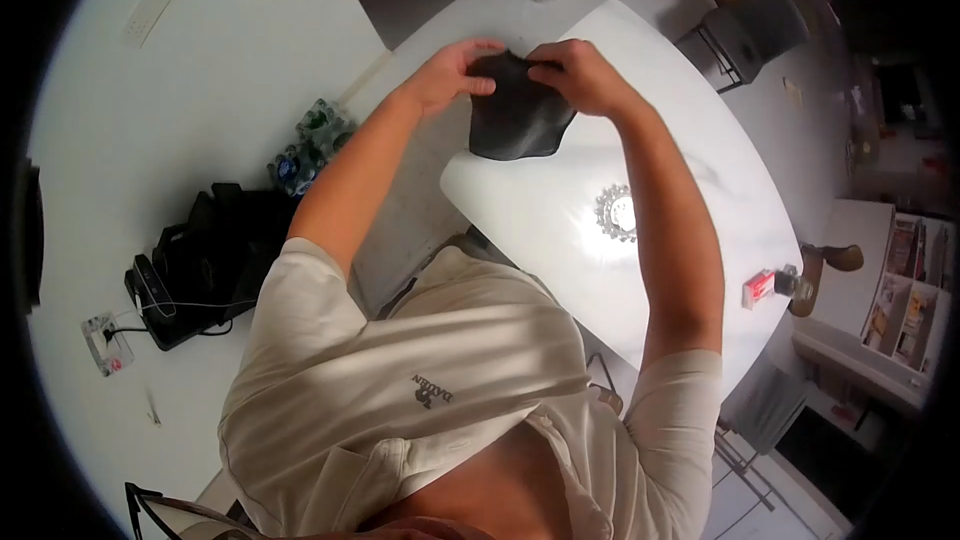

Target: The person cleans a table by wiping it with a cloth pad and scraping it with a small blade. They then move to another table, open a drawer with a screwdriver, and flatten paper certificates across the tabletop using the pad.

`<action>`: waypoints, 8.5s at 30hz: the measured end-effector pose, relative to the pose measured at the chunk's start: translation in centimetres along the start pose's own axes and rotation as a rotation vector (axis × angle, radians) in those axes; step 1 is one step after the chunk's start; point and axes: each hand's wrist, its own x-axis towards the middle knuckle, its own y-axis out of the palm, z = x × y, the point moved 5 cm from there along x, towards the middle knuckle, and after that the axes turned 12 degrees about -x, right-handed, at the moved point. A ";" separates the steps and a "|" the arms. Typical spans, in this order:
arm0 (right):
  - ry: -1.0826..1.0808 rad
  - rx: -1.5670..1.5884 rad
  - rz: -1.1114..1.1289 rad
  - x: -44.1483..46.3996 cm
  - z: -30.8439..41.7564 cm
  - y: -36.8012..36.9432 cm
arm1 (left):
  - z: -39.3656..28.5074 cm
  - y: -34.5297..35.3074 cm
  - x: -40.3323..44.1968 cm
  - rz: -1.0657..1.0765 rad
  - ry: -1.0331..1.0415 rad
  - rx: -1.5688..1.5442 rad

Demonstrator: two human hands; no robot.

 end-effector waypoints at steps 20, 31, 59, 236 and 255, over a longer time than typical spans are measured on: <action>0.017 -0.084 -0.029 -20.9 -6.4 25.4 | 23.7 -0.9 -14.2 0.094 -0.152 0.706; 0.272 -0.061 -0.094 -14.3 -11.4 20.5 | 20.2 -2.7 -7.1 -0.205 0.024 0.593; 0.643 -0.205 -0.149 -27.9 -9.3 31.8 | 24.0 -9.6 -17.3 -0.333 -0.338 0.878; 2.051 -0.569 -0.517 -13.4 -15.1 31.7 | -4.9 -32.6 17.4 -0.038 -0.728 0.803; 1.916 -0.339 -0.517 11.2 -22.4 22.7 | -25.0 6.4 41.7 1.699 -0.144 0.209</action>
